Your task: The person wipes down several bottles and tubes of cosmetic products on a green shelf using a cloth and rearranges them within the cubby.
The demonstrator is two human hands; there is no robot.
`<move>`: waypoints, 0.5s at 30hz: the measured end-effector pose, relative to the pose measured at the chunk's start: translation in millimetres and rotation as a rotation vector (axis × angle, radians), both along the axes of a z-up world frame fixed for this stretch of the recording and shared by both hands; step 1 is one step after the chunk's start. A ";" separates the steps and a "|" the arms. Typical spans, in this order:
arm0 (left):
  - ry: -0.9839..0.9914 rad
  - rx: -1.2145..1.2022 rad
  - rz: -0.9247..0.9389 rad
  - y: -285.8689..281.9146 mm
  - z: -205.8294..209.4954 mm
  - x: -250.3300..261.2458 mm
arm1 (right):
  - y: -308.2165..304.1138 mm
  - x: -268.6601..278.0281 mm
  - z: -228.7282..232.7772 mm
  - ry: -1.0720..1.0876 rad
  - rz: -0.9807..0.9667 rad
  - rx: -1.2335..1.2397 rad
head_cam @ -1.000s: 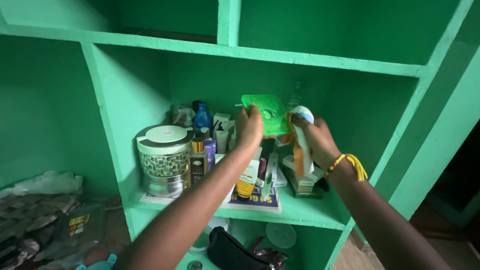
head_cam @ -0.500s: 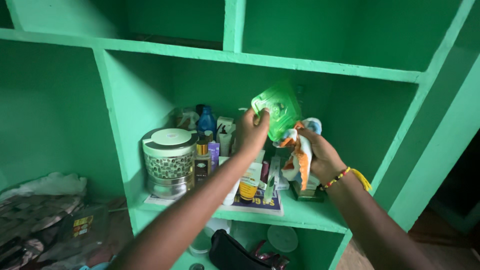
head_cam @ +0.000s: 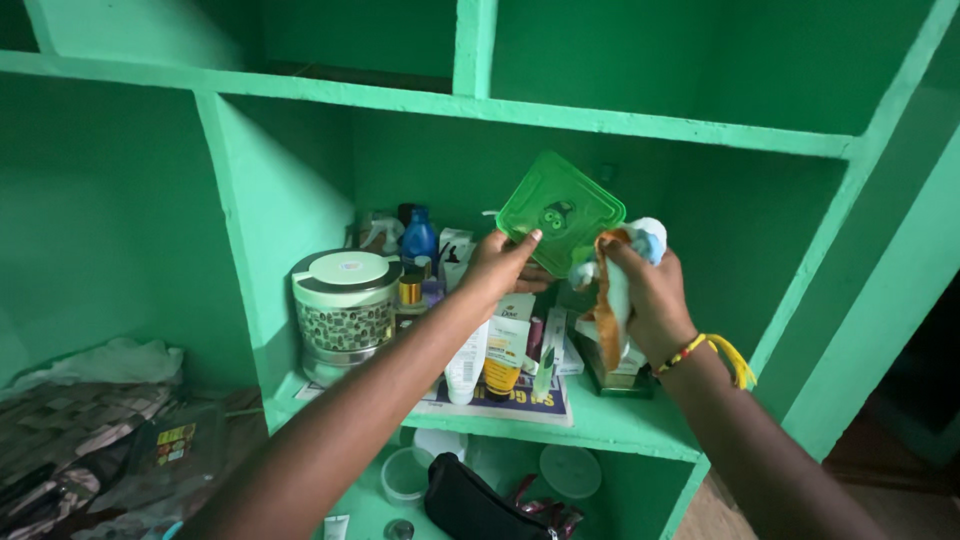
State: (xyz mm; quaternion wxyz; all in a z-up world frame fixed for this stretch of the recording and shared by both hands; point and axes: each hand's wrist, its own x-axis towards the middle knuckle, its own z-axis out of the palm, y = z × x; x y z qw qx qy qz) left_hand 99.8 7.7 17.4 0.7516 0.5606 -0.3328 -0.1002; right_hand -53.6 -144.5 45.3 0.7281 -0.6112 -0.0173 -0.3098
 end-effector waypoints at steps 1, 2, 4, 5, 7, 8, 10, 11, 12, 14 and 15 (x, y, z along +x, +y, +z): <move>-0.007 0.026 0.001 -0.6 0.0 1.0 | 0.3 2.1 -1.6 -0.105 -0.067 -0.058; -0.007 0.026 0.001 -1.1 1.4 2.4 | -0.8 3.2 -2.6 -0.210 -0.133 -0.116; 0.192 -0.152 -0.315 0.8 5.0 1.1 | -2.9 2.5 -3.0 -0.278 -0.207 -0.197; 0.193 -0.151 -0.313 4.5 5.9 -3.3 | -1.4 1.2 -3.3 -0.346 -0.281 -0.279; 0.392 -0.343 -0.543 15.0 9.1 -18.5 | 5.4 -6.7 -6.6 -0.442 -0.368 -0.494; 0.393 -0.342 -0.547 20.2 13.0 -26.3 | 9.8 -11.5 -8.2 -0.537 -0.453 -0.717; 0.413 -0.464 -0.738 28.8 21.5 -39.4 | 20.1 -20.5 -14.4 -0.558 -0.581 -0.894; 0.413 -0.466 -0.742 29.9 25.6 -43.5 | 22.8 -23.8 -15.9 -0.578 -0.705 -1.071; 0.459 -0.470 -0.716 30.7 28.8 -44.7 | 23.8 -25.6 -15.7 -0.577 -0.705 -1.075; 0.506 -0.476 -0.689 29.7 29.3 -39.8 | 22.5 -27.9 -16.3 -0.653 -0.814 -1.332; 0.403 -0.413 -0.622 27.9 27.7 -34.4 | 19.7 -28.7 -16.3 -0.652 -0.811 -1.334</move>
